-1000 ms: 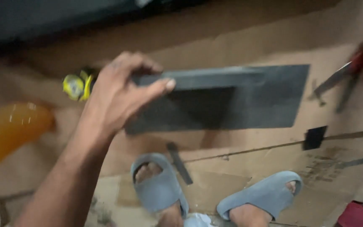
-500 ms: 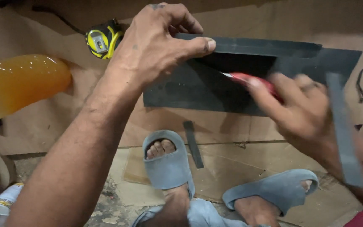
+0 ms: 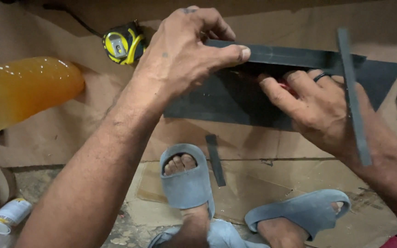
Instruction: The person cuts a rectangular piece of dark gray foam using a red utility knife on a cardboard surface. They trim edges and separate sections, then place a cut piece into a black storage case before continuing to cut additional foam pieces.
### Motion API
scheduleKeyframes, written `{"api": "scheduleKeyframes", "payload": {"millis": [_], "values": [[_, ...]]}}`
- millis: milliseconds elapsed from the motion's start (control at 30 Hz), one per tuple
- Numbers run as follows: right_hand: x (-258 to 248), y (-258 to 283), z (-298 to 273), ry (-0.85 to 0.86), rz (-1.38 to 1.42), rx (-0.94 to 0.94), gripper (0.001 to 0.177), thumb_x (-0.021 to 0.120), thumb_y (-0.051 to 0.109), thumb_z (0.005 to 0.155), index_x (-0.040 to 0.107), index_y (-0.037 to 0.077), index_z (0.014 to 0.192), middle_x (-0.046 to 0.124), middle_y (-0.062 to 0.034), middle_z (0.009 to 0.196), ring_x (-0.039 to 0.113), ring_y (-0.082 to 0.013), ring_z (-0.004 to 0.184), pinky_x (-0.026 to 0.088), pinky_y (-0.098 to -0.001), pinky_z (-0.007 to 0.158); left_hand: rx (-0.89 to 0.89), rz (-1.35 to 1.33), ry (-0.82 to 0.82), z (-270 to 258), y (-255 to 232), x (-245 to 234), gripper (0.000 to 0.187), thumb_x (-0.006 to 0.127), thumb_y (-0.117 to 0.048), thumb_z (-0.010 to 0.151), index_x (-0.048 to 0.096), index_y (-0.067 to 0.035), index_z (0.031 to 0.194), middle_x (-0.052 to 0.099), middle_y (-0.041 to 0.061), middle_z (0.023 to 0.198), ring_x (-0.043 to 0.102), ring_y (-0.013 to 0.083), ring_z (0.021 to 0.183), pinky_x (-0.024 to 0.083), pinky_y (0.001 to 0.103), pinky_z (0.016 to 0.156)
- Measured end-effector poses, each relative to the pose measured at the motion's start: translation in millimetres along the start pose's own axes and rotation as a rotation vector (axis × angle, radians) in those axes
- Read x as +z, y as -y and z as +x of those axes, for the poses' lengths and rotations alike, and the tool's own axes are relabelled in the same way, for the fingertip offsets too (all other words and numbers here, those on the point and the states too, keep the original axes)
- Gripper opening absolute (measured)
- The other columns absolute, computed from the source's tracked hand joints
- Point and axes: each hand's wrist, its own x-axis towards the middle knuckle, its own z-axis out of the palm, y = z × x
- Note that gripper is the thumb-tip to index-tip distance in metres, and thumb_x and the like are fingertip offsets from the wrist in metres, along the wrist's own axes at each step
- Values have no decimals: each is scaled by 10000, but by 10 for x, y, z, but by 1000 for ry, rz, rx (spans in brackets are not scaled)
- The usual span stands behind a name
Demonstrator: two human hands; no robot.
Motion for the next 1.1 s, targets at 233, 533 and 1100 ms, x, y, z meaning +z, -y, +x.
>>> {"api": "scheduleKeyframes", "payload": {"millis": [233, 533, 1100], "values": [[-34, 24, 73, -21, -9, 24, 571, 668, 12, 1033, 685, 297, 1528, 577, 73, 902, 484, -141, 495, 371, -277, 429, -23, -1, 13, -34, -28, -16, 270, 780, -514, 793, 789, -259, 880, 747, -93, 913, 670, 77, 848, 502, 294, 676], [-1, 36, 83, -23, -60, 4, 521, 693, 68, 1065, 669, 274, 1543, 574, 49, 938, 487, -137, 549, 386, -286, 459, -24, -6, 25, -32, -25, -19, 270, 784, -510, 801, 788, -255, 890, 728, -90, 912, 648, 60, 809, 485, 274, 644], [-38, -316, -464, 77, -142, 19, 446, 647, 119, 1145, 682, 271, 1563, 590, 6, 898, 514, -133, 618, 418, -293, 547, 134, -17, 33, 0, 96, 11, 260, 844, -426, 890, 798, -183, 970, 724, -45, 907, 616, 63, 781, 463, 253, 628]]}}
